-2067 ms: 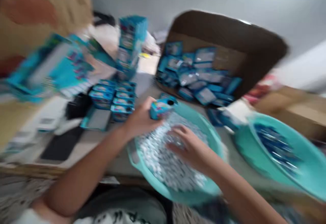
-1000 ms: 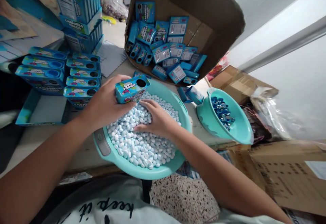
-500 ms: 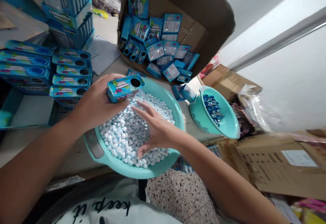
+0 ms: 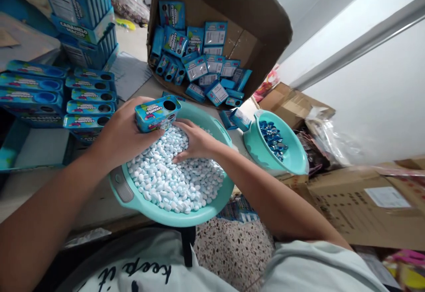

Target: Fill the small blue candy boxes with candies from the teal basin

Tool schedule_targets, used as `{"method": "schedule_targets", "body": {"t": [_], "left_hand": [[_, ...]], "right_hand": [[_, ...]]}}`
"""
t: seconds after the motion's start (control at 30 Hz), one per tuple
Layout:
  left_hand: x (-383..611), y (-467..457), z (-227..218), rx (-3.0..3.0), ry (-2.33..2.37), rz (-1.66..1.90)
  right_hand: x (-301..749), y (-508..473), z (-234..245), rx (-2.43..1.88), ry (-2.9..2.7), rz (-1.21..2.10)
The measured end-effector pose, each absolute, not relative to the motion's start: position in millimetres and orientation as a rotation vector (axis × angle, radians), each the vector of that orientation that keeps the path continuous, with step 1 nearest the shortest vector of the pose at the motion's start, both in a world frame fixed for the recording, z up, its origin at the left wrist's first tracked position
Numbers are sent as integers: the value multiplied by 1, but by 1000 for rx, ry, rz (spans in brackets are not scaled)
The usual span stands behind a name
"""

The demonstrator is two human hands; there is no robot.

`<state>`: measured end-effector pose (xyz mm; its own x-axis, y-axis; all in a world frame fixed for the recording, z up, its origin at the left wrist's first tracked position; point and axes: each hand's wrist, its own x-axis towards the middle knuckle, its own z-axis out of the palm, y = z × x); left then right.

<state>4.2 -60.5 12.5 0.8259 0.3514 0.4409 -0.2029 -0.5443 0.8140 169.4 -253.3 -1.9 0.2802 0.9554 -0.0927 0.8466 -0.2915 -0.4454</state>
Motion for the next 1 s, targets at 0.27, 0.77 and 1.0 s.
{"method": "schedule_targets", "body": {"t": [0.27, 0.77, 1.0], "left_hand": [[4, -60, 13, 2040, 103, 688], [9, -70, 15, 2069, 147, 706], [18, -76, 9, 1957, 17, 763]], "right_hand": [[146, -258, 13, -2197, -1280, 563], [132, -248, -6, -2126, -594, 510], [107, -227, -14, -1673, -22, 619]]}}
